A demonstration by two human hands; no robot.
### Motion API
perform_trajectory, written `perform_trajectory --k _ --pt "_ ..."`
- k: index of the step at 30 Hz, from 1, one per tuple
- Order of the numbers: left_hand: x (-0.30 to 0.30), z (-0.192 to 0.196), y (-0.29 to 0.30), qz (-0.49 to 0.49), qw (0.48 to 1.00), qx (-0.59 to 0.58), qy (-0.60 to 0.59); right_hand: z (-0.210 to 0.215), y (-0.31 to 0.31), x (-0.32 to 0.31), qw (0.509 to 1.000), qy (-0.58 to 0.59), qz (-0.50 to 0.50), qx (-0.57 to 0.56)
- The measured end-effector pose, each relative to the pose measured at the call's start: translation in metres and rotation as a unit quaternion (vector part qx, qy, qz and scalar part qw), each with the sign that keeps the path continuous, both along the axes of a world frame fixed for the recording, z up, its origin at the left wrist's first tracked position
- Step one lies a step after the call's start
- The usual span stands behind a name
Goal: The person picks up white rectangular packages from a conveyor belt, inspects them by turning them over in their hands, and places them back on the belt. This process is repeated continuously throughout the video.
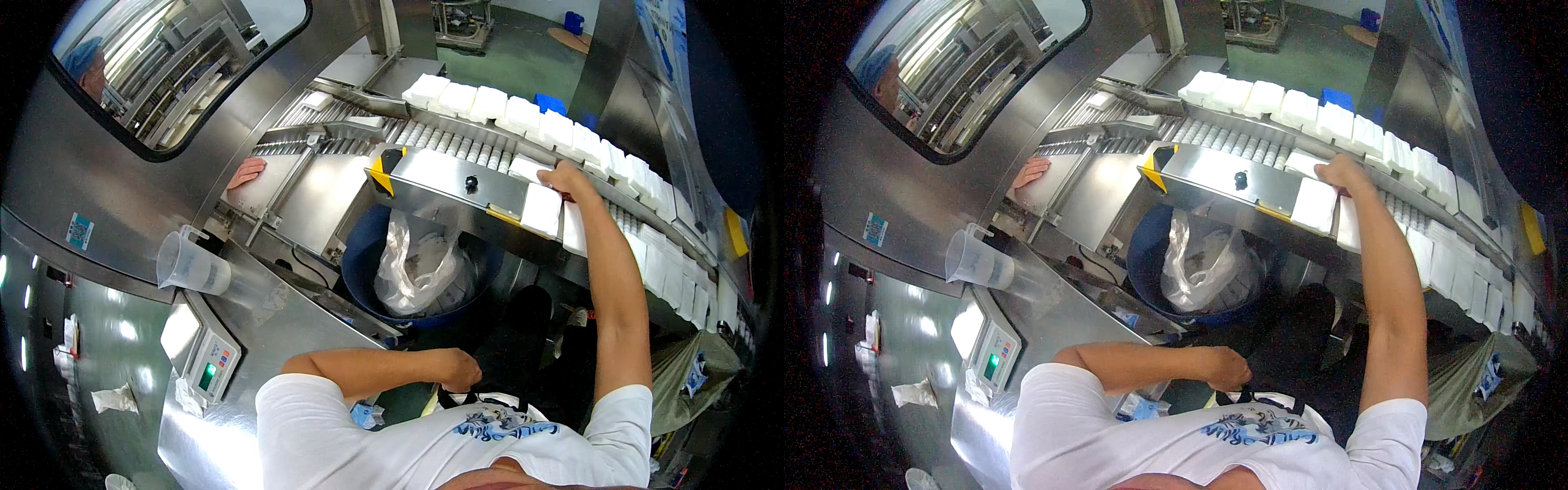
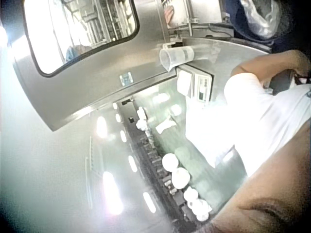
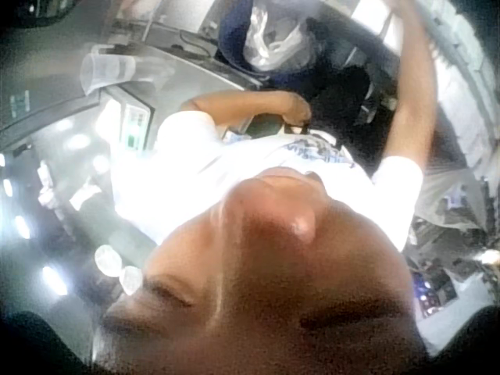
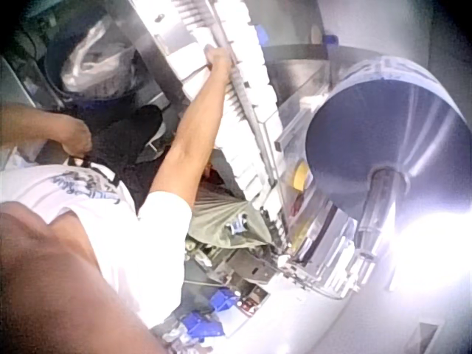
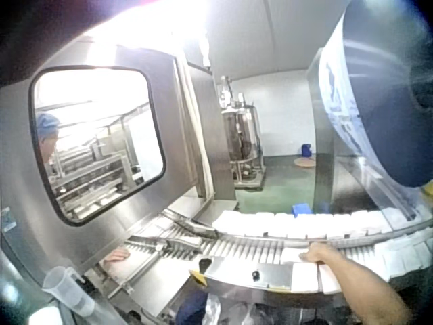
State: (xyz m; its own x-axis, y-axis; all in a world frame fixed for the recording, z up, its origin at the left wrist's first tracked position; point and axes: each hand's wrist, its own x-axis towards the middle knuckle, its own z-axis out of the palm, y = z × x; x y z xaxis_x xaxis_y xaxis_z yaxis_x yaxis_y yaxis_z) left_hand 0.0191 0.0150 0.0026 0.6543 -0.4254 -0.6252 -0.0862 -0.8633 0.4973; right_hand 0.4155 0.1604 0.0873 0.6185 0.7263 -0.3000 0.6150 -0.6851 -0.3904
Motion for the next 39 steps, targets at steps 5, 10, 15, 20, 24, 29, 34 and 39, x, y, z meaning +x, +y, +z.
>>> perform_trajectory --k 5,10,15,20,24,29,34,39 --pt "0.007 0.008 0.003 0.032 0.999 -0.034 0.007 -0.018 -0.006 0.033 0.989 0.123 -0.049 0.071" --pt "0.007 0.015 0.01 0.057 0.997 -0.032 0.031 -0.023 -0.003 0.033 0.93 0.315 -0.122 0.146" --pt "0.007 0.01 0.007 0.061 0.998 -0.013 0.02 -0.002 -0.033 0.035 0.888 0.4 -0.121 0.19" --pt "0.024 0.026 0.015 0.128 0.987 -0.06 -0.075 0.025 -0.058 0.033 0.891 0.373 -0.096 0.241" --pt "0.04 0.045 0.03 0.423 0.828 -0.303 -0.21 0.058 -0.072 0.012 0.882 0.344 0.022 0.323" --pt "0.048 0.035 0.077 0.588 0.457 -0.645 -0.172 0.111 -0.109 -0.04 0.878 0.328 0.199 0.288" --pt "0.053 0.056 0.073 0.563 0.392 -0.706 -0.176 0.1 -0.121 -0.085 0.855 0.376 0.316 0.166" --pt "0.05 0.048 0.068 0.564 0.459 -0.647 -0.229 0.07 -0.13 -0.116 0.877 0.326 0.301 0.185"
